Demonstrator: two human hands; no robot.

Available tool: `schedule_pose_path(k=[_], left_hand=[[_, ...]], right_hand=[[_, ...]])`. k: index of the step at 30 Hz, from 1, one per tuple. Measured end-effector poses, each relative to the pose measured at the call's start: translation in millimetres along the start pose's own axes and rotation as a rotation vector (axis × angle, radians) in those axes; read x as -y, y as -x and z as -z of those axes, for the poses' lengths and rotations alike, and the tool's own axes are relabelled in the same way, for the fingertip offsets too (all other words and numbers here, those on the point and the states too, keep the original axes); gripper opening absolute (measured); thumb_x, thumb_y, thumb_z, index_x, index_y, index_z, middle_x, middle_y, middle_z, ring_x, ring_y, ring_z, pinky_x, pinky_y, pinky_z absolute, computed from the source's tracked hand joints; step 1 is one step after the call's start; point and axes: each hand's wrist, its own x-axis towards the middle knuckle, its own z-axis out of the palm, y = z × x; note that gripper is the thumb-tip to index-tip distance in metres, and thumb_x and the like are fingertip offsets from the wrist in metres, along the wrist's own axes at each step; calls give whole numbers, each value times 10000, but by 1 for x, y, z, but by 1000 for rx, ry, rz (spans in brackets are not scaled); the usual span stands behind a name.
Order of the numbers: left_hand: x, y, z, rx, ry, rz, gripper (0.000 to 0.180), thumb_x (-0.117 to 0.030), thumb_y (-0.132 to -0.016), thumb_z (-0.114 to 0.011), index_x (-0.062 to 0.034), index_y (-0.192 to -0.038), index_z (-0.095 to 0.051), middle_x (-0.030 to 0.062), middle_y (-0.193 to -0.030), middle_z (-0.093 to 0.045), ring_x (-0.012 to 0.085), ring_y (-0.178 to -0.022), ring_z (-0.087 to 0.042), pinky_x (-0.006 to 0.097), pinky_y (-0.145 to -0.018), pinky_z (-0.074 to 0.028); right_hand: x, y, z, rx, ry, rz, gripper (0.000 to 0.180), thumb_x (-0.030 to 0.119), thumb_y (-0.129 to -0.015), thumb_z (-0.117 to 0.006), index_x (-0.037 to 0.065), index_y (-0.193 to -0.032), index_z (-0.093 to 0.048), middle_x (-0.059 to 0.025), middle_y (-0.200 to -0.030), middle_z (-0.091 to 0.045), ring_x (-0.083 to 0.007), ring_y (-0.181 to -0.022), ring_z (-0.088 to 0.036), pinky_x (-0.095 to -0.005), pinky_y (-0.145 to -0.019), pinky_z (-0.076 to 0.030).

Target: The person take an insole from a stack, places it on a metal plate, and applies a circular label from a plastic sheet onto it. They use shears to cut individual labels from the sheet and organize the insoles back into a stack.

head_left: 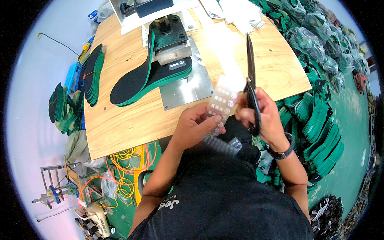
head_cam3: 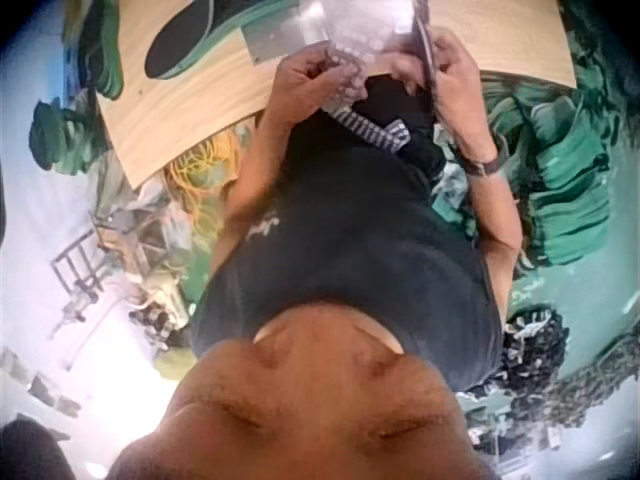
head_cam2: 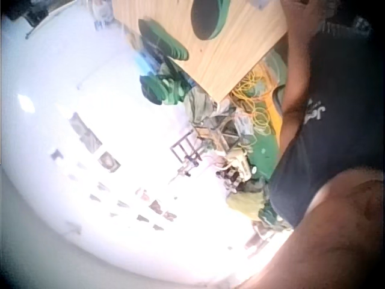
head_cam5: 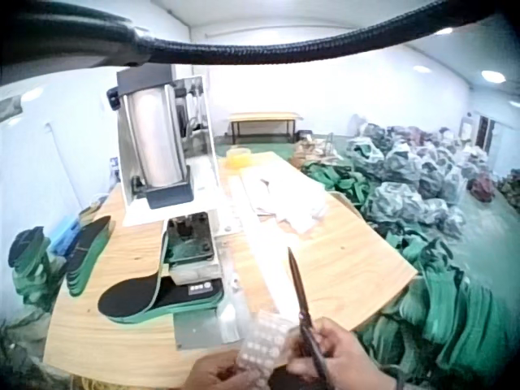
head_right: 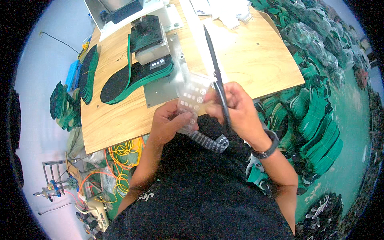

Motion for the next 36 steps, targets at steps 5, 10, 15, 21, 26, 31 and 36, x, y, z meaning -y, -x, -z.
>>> schedule_pose_path(k=[5, 10, 15, 21, 26, 31, 36], left_hand=[[1, 4, 1, 47, -35, -5, 214, -104, -904, -576, 19, -1078, -587, 53, -895, -642, 115, -791, -622, 248, -704, -499], [-12, -10, -5, -106, -157, -64, 163, -112, -904, -575, 28, -979, -612, 48, -853, -647, 102, -770, -611, 233, -683, -487], [-12, -9, -7, -335, -247, -63, 142, -93, -898, -568, 25, -841, -622, 36, -735, -638, 81, -629, -583, 217, -576, -468], [-17, -9, 1, -435, -95, -70, 109, -74, -853, -608, 19, -870, -663, 32, -721, -645, 41, -556, -537, 173, -483, -412], [-17, -15, -6, -392, -71, -51, 137, -95, -871, -621, 38, -901, -637, 30, -712, -629, 45, -545, -535, 167, -466, -389], [-14, -18, -11, -326, -6, 23, 138, -101, -864, -626, 32, -903, -619, 50, -721, -638, 74, -595, -594, 193, -527, -460], [-15, -18, -16, -327, -54, 15, 128, -103, -858, -626, 22, -886, -614, 62, -724, -646, 82, -616, -609, 204, -550, -478]], right_hand=[[2, -14, -24, -58, -53, 111, 326, -70, -776, -661, 32, -1015, -463, -42, -867, -630, -59, -681, -567, -180, -589, -459], [-13, -4, -29, -33, 22, 148, 342, -69, -766, -683, 34, -1010, -467, -17, -888, -582, -57, -807, -564, -191, -683, -467], [-11, 22, -8, 117, 57, -124, 397, -15, -766, -719, 33, -1048, -444, -8, -844, -552, -58, -795, -542, -193, -677, -451], [-16, 49, 35, 284, 268, -243, 526, 312, -736, -784, 26, -1013, -441, 2, -777, -490, -74, -694, -467, -219, -638, -400], [-18, 41, 46, 296, 400, -221, 545, 363, -707, -798, 25, -968, -460, -4, -733, -495, -89, -691, -454, -249, -642, -394], [-11, 36, 46, 281, 475, -179, 551, 390, -673, -818, 17, -924, -498, -19, -748, -511, -112, -706, -467, -264, -654, -402], [-7, 32, 42, 317, 501, -184, 563, 406, -677, -811, 13, -925, -493, -25, -752, -489, -115, -710, -451, -265, -652, -397]])
